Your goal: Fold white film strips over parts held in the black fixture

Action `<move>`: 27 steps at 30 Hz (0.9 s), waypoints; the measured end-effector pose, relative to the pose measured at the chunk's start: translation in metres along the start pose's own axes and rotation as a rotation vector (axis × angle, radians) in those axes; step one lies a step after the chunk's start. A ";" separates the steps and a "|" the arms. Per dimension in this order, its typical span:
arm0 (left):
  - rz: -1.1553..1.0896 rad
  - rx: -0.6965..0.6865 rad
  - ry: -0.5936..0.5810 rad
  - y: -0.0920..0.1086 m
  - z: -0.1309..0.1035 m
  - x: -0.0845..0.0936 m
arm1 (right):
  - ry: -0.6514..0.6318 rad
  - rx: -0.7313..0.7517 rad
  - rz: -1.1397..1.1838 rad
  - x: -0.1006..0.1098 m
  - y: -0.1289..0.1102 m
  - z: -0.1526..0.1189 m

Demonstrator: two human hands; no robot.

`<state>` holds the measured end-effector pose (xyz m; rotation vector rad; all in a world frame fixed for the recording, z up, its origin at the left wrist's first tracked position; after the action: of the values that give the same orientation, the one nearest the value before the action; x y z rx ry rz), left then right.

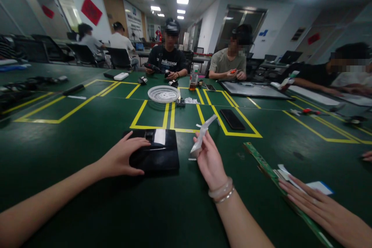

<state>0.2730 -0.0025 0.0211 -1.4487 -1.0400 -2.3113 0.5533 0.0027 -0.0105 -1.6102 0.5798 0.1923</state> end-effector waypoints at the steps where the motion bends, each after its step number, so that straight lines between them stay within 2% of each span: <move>1: -0.012 -0.008 -0.003 0.002 0.001 -0.003 | 0.005 0.028 -0.044 -0.001 -0.002 -0.001; 7: -0.031 -0.033 -0.027 0.000 0.001 -0.018 | -0.059 0.163 -0.261 -0.017 -0.006 -0.012; 11: 0.046 -0.071 -0.039 0.001 -0.001 -0.022 | -0.124 0.262 -0.434 -0.026 -0.007 -0.017; 14: 0.159 -0.235 0.040 0.019 -0.006 -0.013 | -0.253 0.411 -0.740 -0.040 -0.011 -0.025; 17: 0.274 -0.487 0.170 0.048 -0.021 -0.001 | -0.457 0.648 -1.166 -0.066 -0.009 -0.046; 19: 0.327 -0.580 0.217 0.061 -0.029 0.004 | -0.545 0.790 -1.441 -0.079 -0.001 -0.061; 23: 0.334 -0.533 0.147 0.059 -0.025 0.001 | -0.683 0.847 -1.772 -0.091 0.019 -0.077; 27: 0.297 -0.421 0.024 0.042 -0.015 -0.012 | -0.667 0.849 -1.871 -0.090 0.025 -0.079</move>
<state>0.2905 -0.0447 0.0256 -1.5818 -0.3059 -2.4016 0.4473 -0.0519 0.0193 -0.6276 -1.2752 -0.7910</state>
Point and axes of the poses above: each hand's wrist, its own z-axis towards the middle knuckle, its own x-axis out of the back of the hand, y = z × x, the point moved 8 cm from there along z, towards the middle knuckle, and after that the axes turned 9 degrees about -z, right-handed, at the moved point
